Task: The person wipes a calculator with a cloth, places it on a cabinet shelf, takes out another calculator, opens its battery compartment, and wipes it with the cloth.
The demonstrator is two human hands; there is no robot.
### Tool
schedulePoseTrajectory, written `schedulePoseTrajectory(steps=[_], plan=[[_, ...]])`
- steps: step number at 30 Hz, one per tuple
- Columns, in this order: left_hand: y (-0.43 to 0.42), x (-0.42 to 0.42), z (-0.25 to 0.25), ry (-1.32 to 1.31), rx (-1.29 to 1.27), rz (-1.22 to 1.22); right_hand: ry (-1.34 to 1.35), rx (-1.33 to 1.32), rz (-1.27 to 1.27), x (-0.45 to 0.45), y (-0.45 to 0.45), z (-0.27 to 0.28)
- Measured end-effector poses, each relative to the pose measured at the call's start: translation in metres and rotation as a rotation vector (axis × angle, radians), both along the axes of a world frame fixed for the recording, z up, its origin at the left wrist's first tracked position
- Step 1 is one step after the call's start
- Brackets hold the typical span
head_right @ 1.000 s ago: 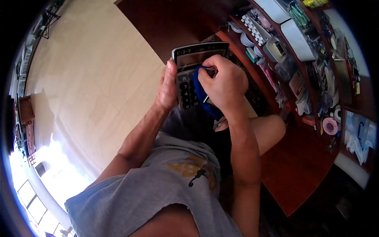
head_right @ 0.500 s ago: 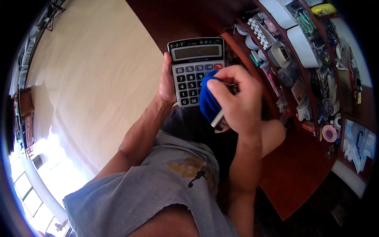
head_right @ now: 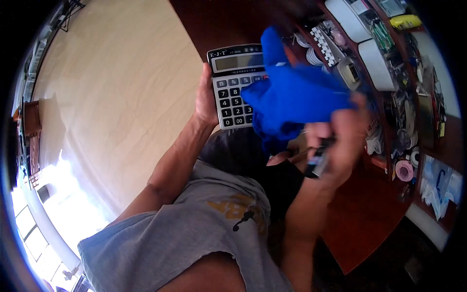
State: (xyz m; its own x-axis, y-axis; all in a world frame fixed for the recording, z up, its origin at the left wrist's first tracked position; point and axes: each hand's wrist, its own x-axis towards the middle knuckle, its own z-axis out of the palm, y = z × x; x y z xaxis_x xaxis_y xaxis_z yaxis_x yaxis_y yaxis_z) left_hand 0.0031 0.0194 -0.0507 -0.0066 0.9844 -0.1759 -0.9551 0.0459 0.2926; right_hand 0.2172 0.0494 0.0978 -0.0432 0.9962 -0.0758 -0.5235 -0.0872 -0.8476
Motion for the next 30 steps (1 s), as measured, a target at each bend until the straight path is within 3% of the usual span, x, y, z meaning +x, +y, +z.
schedulePoseTrajectory(steps=[1, 3, 6, 8, 10, 13, 17, 27, 30], plan=[[-0.001, -0.001, 0.003, -0.004, 0.005, 0.002, -0.2, -0.048, 0.122, -0.003, -0.004, -0.017], [-0.002, -0.003, -0.003, 0.016, -0.013, 0.008, -0.212, -0.121, 0.145, -0.015, -0.008, -0.058], [0.0, -0.001, -0.012, -0.021, -0.019, -0.012, -0.471, -0.175, 0.263, -0.019, -0.008, -0.088], [-0.004, 0.002, -0.01, 0.122, -0.087, -0.016, -0.721, 0.054, 0.315, -0.039, -0.011, -0.08], [-0.006, 0.004, -0.009, 0.127, -0.09, -0.008, -1.048, 0.675, 0.217, -0.055, -0.003, -0.072], [-0.006, 0.007, -0.012, 0.233, -0.089, 0.082, -1.099, 0.846, 0.155, -0.069, 0.007, -0.084], [-0.009, 0.008, -0.002, 0.392, -0.093, 0.131, -1.306, 0.839, 0.182, -0.075, 0.01, -0.076], [-0.017, 0.011, 0.019, 0.458, -0.139, 0.13, -1.23, 0.886, 0.182, -0.073, 0.011, -0.081], [-0.018, 0.014, 0.024, 0.661, -0.104, 0.18, -1.289, 0.907, 0.137, -0.079, 0.008, -0.075]])
